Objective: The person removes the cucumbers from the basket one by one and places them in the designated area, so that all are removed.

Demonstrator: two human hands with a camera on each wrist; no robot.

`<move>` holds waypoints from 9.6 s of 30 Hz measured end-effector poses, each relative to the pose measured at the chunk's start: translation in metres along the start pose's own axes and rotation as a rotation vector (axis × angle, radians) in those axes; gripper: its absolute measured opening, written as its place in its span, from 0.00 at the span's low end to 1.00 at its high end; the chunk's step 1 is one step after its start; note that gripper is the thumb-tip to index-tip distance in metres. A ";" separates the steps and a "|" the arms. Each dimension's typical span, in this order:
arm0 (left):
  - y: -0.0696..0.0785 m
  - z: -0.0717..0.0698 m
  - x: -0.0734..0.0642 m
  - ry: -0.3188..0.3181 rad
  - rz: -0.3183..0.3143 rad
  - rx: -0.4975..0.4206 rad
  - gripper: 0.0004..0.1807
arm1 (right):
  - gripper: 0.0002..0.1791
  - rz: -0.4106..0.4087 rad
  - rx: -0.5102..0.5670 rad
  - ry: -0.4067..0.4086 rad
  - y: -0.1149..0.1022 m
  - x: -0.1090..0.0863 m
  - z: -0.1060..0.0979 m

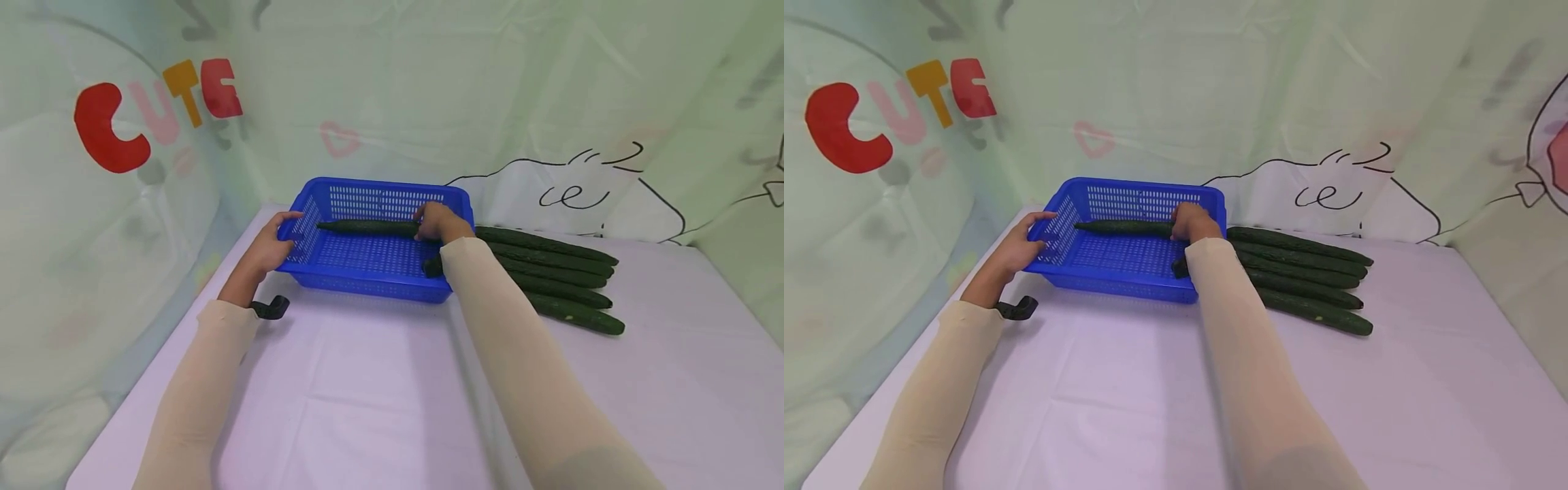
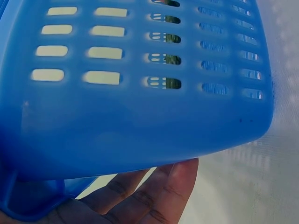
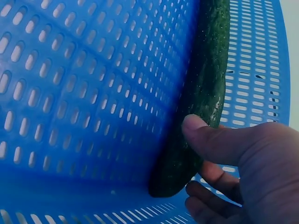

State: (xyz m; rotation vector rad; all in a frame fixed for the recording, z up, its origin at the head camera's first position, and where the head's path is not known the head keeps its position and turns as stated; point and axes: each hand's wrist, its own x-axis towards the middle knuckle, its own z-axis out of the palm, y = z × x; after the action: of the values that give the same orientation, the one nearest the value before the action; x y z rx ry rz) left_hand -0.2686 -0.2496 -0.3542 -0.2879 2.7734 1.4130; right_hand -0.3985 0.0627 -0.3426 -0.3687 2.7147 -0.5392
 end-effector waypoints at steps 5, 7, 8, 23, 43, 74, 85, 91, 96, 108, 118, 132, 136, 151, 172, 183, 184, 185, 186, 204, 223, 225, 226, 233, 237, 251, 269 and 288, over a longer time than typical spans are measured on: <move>0.000 0.001 0.001 -0.005 0.005 0.003 0.34 | 0.27 -0.014 -0.014 -0.035 0.000 -0.007 0.000; -0.001 0.001 0.001 -0.008 0.007 0.002 0.34 | 0.27 -0.016 -0.013 -0.042 -0.001 -0.009 0.000; -0.001 0.000 0.001 -0.009 0.006 0.005 0.34 | 0.26 -0.021 -0.021 -0.042 -0.002 -0.010 0.000; 0.000 0.000 0.000 -0.018 0.006 -0.003 0.35 | 0.26 0.007 -0.027 -0.073 -0.005 -0.014 0.000; 0.003 0.001 -0.003 -0.018 -0.006 -0.010 0.35 | 0.28 -0.056 0.049 -0.068 0.002 -0.003 0.006; 0.002 0.001 -0.001 -0.021 0.004 -0.009 0.34 | 0.25 -0.239 0.042 -0.101 -0.004 -0.005 0.005; 0.000 0.000 0.000 -0.020 0.007 -0.004 0.35 | 0.25 -0.217 -0.037 -0.099 -0.009 -0.007 0.004; 0.000 -0.002 -0.001 -0.025 0.015 -0.022 0.35 | 0.24 -0.199 -0.064 -0.069 -0.009 -0.001 0.004; 0.000 -0.001 -0.001 -0.030 0.005 -0.021 0.35 | 0.24 -0.186 -0.084 -0.063 -0.009 -0.001 0.004; -0.002 -0.001 -0.001 -0.027 0.014 -0.023 0.35 | 0.22 -0.233 -0.059 0.029 -0.015 -0.002 0.004; -0.001 0.000 0.000 -0.037 0.012 -0.026 0.35 | 0.20 -0.231 -0.027 0.087 -0.025 -0.014 -0.001; 0.003 -0.002 0.000 -0.035 0.005 -0.009 0.35 | 0.21 -0.271 -0.049 0.131 -0.032 -0.028 -0.024; 0.003 -0.002 0.000 -0.032 0.016 -0.008 0.35 | 0.20 -0.278 -0.031 0.145 -0.033 -0.035 -0.032; 0.001 -0.003 0.001 -0.033 0.018 -0.022 0.35 | 0.30 -0.225 0.062 0.246 -0.028 -0.058 -0.047; 0.005 -0.001 -0.002 -0.038 0.019 -0.035 0.36 | 0.26 -0.234 -0.003 0.294 -0.017 -0.110 -0.047; 0.003 -0.002 -0.001 -0.031 0.021 -0.033 0.36 | 0.20 -0.284 0.077 0.341 -0.001 -0.145 -0.033; 0.003 -0.002 -0.001 -0.030 0.019 -0.033 0.36 | 0.20 -0.287 0.081 0.345 0.000 -0.148 -0.032; 0.003 -0.002 -0.001 -0.029 0.016 -0.032 0.36 | 0.20 -0.290 0.084 0.350 0.002 -0.150 -0.030; 0.003 -0.002 -0.002 -0.028 0.013 -0.031 0.36 | 0.19 -0.292 0.089 0.355 0.004 -0.153 -0.029; 0.003 -0.002 -0.001 -0.030 0.013 -0.035 0.35 | 0.19 -0.248 0.071 0.394 0.045 -0.207 -0.013; 0.001 -0.003 -0.001 -0.044 0.040 -0.006 0.35 | 0.18 -0.257 -0.012 0.497 0.115 -0.277 0.005; 0.001 -0.004 -0.002 -0.043 0.040 -0.008 0.35 | 0.18 -0.262 -0.026 0.504 0.121 -0.283 0.008; 0.001 -0.004 -0.002 -0.043 0.040 -0.007 0.35 | 0.19 -0.265 -0.036 0.505 0.125 -0.285 0.010; 0.001 -0.004 -0.002 -0.040 0.046 -0.012 0.35 | 0.19 -0.248 -0.061 0.455 0.149 -0.293 0.018; 0.000 -0.003 -0.002 -0.040 0.049 -0.010 0.35 | 0.19 -0.232 -0.057 0.442 0.160 -0.294 0.024; 0.002 -0.003 -0.004 -0.047 0.040 -0.011 0.35 | 0.18 -0.144 -0.063 0.396 0.183 -0.279 0.029; 0.002 -0.002 -0.002 -0.039 0.028 0.005 0.35 | 0.19 -0.088 -0.070 0.432 0.190 -0.242 0.030; 0.001 -0.003 -0.001 -0.044 0.034 -0.009 0.35 | 0.17 -0.037 -0.013 0.483 0.190 -0.241 0.032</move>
State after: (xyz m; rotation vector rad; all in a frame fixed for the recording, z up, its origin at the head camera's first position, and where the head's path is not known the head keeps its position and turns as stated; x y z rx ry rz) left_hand -0.2673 -0.2512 -0.3510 -0.2077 2.7503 1.4218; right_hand -0.2034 0.2984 -0.3798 -0.3264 3.1790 -0.6973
